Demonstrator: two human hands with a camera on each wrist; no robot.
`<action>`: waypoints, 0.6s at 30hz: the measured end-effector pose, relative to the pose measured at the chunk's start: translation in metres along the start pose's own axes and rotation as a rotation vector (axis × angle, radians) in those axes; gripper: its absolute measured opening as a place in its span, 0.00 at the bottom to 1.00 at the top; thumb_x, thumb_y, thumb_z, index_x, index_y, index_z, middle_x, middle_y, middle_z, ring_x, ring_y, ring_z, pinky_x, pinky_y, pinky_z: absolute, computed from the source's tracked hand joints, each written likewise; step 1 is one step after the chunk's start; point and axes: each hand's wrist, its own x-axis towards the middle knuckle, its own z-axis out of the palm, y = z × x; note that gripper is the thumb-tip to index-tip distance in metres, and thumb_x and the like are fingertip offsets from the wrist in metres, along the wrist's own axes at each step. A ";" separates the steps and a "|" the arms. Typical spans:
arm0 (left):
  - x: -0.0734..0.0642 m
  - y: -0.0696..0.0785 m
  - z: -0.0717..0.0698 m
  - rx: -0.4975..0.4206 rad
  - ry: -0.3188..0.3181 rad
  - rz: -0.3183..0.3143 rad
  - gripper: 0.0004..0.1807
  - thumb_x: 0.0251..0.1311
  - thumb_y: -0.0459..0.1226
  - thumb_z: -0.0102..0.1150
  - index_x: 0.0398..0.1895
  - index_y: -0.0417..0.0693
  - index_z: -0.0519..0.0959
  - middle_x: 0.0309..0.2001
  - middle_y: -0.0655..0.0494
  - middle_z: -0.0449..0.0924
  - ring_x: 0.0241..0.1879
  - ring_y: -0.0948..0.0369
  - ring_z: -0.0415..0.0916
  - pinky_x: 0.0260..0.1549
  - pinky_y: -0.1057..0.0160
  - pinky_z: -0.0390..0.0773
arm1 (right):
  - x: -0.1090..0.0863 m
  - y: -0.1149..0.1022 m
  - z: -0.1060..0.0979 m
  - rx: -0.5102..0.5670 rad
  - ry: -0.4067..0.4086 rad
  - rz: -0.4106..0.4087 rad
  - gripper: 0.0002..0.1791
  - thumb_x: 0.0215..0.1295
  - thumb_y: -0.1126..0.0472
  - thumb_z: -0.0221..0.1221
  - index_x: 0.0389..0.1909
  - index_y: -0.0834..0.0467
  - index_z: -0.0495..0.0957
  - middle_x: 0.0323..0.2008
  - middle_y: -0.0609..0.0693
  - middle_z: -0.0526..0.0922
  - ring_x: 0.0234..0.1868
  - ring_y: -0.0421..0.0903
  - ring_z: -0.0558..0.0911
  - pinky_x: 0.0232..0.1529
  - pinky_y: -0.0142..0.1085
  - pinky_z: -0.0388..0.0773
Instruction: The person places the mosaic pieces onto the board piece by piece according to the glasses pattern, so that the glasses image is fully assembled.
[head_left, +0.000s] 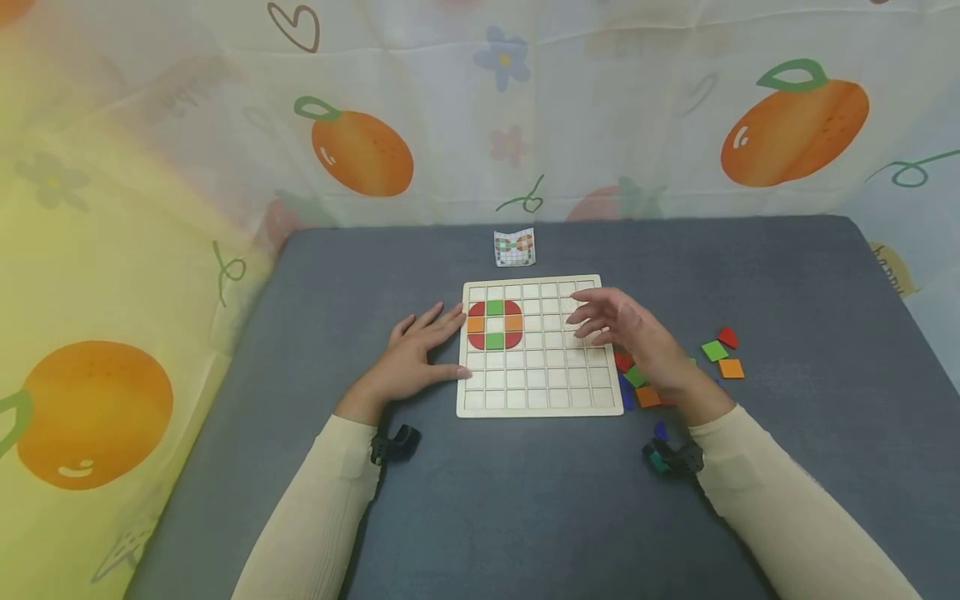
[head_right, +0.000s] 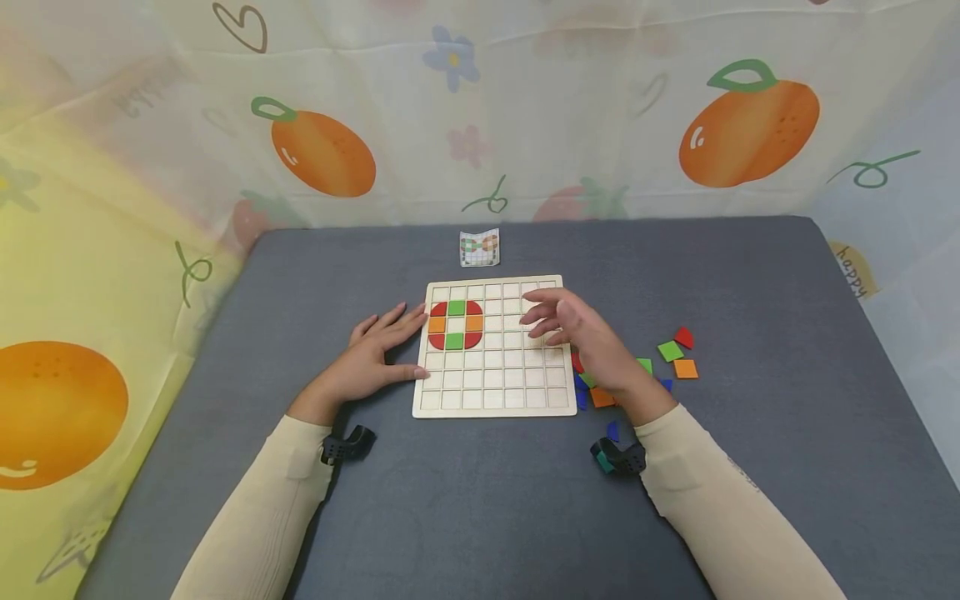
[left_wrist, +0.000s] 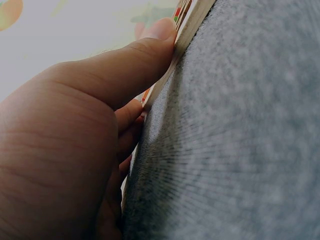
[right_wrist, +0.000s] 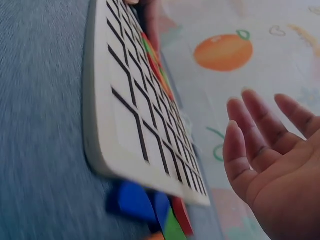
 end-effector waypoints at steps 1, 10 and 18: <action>0.000 -0.001 0.000 0.001 0.001 0.002 0.55 0.66 0.60 0.74 0.89 0.58 0.57 0.86 0.70 0.49 0.86 0.60 0.34 0.78 0.42 0.30 | -0.002 0.000 -0.003 0.012 0.004 -0.015 0.45 0.86 0.32 0.41 0.77 0.68 0.68 0.59 0.69 0.78 0.57 0.61 0.81 0.57 0.47 0.78; 0.000 -0.002 0.000 -0.003 0.000 0.018 0.55 0.67 0.60 0.74 0.89 0.57 0.56 0.87 0.69 0.48 0.86 0.60 0.33 0.78 0.41 0.30 | -0.023 0.000 -0.032 0.065 0.078 -0.048 0.41 0.87 0.33 0.41 0.76 0.65 0.71 0.60 0.67 0.79 0.57 0.59 0.80 0.56 0.43 0.75; 0.000 -0.002 0.000 -0.004 0.000 0.008 0.55 0.66 0.60 0.74 0.89 0.58 0.56 0.86 0.71 0.48 0.86 0.61 0.33 0.78 0.42 0.30 | -0.044 -0.002 -0.051 0.008 0.195 0.009 0.35 0.89 0.37 0.41 0.75 0.59 0.74 0.59 0.65 0.81 0.59 0.58 0.80 0.59 0.43 0.70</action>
